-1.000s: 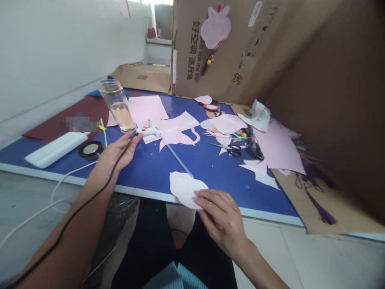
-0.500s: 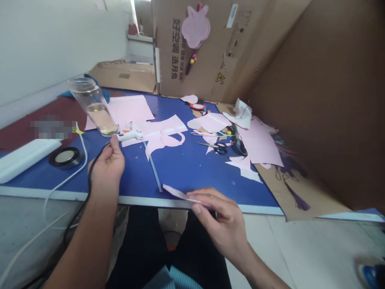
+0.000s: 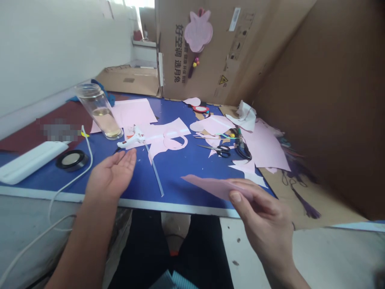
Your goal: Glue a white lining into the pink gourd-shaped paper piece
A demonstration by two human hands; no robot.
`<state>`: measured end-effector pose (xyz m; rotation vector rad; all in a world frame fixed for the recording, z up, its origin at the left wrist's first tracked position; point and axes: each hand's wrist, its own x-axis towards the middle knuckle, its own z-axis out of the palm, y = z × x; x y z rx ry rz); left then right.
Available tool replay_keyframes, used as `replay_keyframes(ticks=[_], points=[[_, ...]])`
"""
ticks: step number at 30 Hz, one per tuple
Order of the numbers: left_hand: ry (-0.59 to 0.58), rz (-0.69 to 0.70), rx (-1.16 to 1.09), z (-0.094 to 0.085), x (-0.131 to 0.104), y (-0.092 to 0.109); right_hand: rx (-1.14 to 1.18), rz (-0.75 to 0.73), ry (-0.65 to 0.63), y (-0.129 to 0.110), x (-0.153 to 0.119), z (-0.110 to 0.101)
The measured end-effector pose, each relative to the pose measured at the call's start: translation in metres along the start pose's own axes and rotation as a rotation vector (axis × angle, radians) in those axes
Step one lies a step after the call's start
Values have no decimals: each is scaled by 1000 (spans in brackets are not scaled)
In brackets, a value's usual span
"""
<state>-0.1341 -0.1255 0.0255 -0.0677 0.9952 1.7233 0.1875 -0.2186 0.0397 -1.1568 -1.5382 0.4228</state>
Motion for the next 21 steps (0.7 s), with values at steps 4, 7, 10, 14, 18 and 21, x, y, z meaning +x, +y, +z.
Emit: replay_keyframes(ticks=[4,7,10,14,18,21], points=[[-214,-136,261,3,-42,-30,-97,-253,112,12,22,4],[-538,-482,337,20,-64,-53,-221,-509,88,19,40,11],[-732,-684,315,42,-66,-66,-320,-711,-41,28,51,20],[-795,-559,334,61,-52,-79,-413,-837,-160,38,52,31],[-723,-449,372,82,-33,-83,-502,-815,-140,46,52,35],[-637,-185,216,116,-1,-66,-492,-650,-92,53,58,34]])
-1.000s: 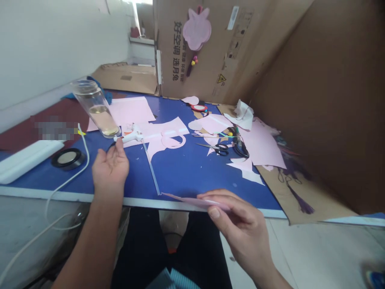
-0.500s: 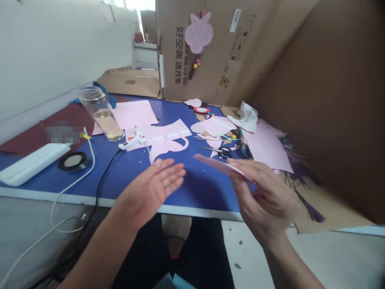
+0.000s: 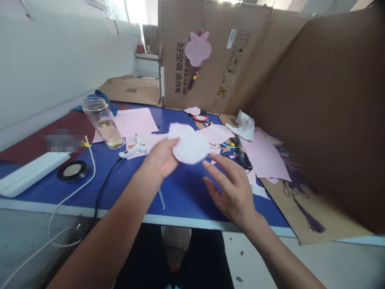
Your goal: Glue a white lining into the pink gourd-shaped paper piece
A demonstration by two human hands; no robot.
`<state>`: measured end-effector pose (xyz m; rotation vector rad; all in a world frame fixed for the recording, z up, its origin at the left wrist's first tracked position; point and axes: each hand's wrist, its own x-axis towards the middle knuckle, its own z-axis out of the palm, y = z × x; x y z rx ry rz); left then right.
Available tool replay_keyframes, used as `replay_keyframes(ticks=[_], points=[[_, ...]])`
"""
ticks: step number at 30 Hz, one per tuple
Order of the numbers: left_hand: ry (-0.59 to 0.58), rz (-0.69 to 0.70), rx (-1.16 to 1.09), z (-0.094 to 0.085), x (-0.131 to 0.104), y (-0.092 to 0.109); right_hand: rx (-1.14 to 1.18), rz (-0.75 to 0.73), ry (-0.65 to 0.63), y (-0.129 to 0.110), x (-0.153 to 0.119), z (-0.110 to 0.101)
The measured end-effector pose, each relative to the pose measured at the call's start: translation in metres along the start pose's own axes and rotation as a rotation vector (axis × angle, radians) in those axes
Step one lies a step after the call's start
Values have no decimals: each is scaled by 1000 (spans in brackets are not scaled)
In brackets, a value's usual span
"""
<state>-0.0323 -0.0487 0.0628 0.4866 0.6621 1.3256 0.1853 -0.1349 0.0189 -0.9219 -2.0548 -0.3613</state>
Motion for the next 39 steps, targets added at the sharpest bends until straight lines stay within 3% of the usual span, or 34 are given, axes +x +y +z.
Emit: replay_keyframes(ticks=[2,5,10,13,17,21,30,39], points=[[79,280,-95,-1,32,25,86,181,-4,11,5,5],[172,501,-185,-10,73,49,259,439,-41,31,20,22],[289,452,-237,-33,99,42,345,641,-318,52,73,73],[275,497,-236,-43,103,35,192,690,-537,56,109,108],[339,570,-223,-52,105,35,131,690,-625,62,140,148],[326,572,-219,-55,105,34,37,703,-733,66,153,174],[404,598,-179,-58,108,33,-50,777,-902,67,168,187],[431,581,-216,-60,108,35,-67,743,-765,64,148,184]])
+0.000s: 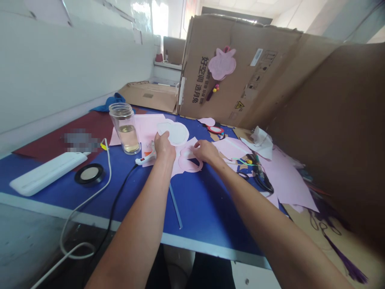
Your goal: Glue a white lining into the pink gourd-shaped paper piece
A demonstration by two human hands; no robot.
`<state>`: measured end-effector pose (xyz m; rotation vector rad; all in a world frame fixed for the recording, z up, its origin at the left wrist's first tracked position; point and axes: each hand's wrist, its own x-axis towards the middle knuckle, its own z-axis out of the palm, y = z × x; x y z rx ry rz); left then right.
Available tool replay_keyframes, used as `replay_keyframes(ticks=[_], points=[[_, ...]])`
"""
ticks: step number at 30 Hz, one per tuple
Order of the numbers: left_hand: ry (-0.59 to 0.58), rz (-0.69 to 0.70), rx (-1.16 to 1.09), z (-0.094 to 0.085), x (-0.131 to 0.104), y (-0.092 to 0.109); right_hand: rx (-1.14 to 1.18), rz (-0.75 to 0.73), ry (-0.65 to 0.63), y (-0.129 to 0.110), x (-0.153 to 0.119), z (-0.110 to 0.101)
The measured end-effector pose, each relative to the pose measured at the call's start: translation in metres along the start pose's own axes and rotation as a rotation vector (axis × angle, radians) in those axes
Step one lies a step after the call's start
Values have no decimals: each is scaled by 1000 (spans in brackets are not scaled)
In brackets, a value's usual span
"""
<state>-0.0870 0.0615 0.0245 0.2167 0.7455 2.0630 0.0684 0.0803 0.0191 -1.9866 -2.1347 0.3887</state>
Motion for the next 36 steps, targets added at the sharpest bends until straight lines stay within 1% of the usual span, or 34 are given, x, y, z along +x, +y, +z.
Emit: replay_keyframes(ticks=[3,5,10,13,17,20,23,26,29,31,33,36], points=[[5,-9,10,0,-1,0,8,-26,26,3,-2,2],[13,-12,20,0,-2,0,12,-68,34,3,1,4],[21,2,31,1,-2,1,-15,-170,48,2,13,8],[28,45,33,-1,2,0,-31,-257,35,1,21,9],[51,173,64,-5,9,-2,-41,-478,-69,-5,31,5],[47,205,80,-7,12,-4,-63,-615,-167,-14,39,0],[9,225,94,-7,12,-6,-99,-691,-240,-22,45,-4],[5,257,122,-9,14,-7,-135,-720,-273,-29,48,-7],[24,267,138,-12,17,-7,-150,-728,-282,-29,44,-13],[27,260,148,-13,18,-7,-139,-737,-267,-23,36,-21],[14,241,160,-15,19,-9,-120,-748,-238,-11,24,-34],[-30,198,182,-15,18,-12,-93,-729,-174,16,-3,-58]])
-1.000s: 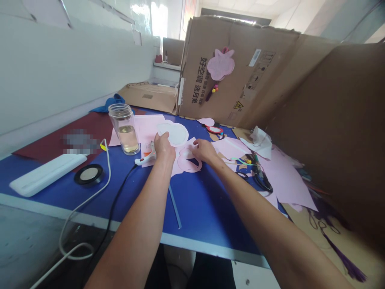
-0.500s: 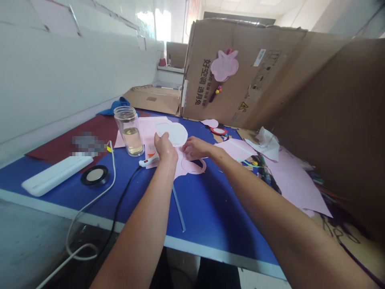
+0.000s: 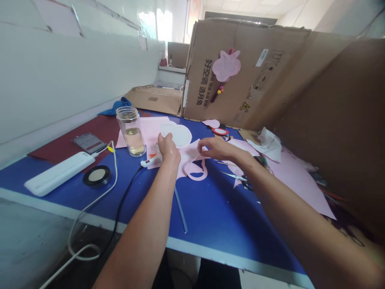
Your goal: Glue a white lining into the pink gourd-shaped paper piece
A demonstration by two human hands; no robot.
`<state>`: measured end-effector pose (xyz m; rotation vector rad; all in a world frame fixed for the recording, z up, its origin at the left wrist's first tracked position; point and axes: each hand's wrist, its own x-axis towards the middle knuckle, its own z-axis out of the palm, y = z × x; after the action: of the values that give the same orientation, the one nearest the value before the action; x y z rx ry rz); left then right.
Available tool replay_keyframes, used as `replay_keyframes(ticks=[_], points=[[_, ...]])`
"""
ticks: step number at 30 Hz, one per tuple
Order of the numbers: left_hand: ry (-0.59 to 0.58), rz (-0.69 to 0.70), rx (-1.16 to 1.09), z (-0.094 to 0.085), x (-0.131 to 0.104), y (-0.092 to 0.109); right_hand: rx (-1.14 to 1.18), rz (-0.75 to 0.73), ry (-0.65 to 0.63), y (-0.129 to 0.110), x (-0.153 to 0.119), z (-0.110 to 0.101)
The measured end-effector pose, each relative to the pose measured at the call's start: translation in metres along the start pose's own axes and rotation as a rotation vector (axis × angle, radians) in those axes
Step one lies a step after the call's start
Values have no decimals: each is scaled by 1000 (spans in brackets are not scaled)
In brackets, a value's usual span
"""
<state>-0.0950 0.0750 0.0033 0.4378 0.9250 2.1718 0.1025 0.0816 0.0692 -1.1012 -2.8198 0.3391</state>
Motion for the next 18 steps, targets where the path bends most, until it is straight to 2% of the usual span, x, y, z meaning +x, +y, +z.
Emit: replay_keyframes(ticks=[4,9,13,18], points=[[-105,-69,15,7,-10,-3,152,19,151,0,-67,-18],[-418,-190,72,19,-35,2,399,95,297,-9,-134,-29],[-603,-306,187,26,-61,3,567,144,323,-10,-154,-27],[-786,-472,325,29,-91,-5,703,163,296,-3,-151,-10]])
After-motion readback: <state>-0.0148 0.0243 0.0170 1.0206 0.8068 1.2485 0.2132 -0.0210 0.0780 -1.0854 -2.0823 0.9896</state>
